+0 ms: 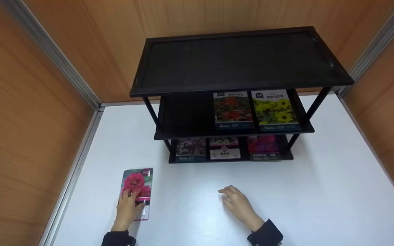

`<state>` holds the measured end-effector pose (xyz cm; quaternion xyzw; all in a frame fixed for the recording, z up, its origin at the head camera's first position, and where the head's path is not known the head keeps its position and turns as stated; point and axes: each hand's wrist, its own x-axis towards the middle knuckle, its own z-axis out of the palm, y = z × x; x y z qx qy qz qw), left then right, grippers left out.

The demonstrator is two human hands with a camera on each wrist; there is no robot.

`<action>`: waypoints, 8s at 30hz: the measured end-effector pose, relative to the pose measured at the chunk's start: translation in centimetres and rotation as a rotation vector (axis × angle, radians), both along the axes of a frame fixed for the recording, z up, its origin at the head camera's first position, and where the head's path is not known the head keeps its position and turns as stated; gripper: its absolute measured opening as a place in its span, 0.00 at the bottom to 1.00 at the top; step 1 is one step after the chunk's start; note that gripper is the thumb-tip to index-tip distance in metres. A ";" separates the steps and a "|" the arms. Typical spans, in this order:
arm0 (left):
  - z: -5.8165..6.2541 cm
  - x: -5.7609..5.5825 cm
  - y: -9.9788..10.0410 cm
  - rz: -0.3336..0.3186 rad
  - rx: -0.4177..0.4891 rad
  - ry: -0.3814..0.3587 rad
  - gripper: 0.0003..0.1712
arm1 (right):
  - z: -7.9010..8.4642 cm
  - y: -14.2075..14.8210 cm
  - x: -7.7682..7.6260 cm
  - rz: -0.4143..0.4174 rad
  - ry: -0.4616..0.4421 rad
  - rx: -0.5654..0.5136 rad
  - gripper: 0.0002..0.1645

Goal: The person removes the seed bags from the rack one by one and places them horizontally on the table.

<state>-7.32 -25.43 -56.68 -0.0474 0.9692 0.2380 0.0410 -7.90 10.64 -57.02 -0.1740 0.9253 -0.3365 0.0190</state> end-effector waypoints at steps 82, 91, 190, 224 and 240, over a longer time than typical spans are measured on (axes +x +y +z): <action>14.5 -6.3 18.2 -0.310 0.302 0.598 0.17 | 14.8 5.5 -5.6 -0.029 0.370 -0.369 0.16; 16.0 -8.1 20.3 -0.307 0.345 0.547 0.17 | 16.2 6.4 -7.6 -0.072 0.214 -0.386 0.14; 15.4 -12.0 23.6 0.035 1.212 0.172 0.24 | 16.5 8.4 -11.7 -0.366 -0.267 -0.792 0.25; 12.3 -5.1 21.8 0.088 1.184 0.252 0.23 | 7.0 7.3 -7.7 -0.374 -0.149 -1.001 0.24; 10.3 -3.2 20.6 0.142 1.151 0.245 0.25 | 11.1 3.9 -3.5 -0.536 -0.290 -0.915 0.24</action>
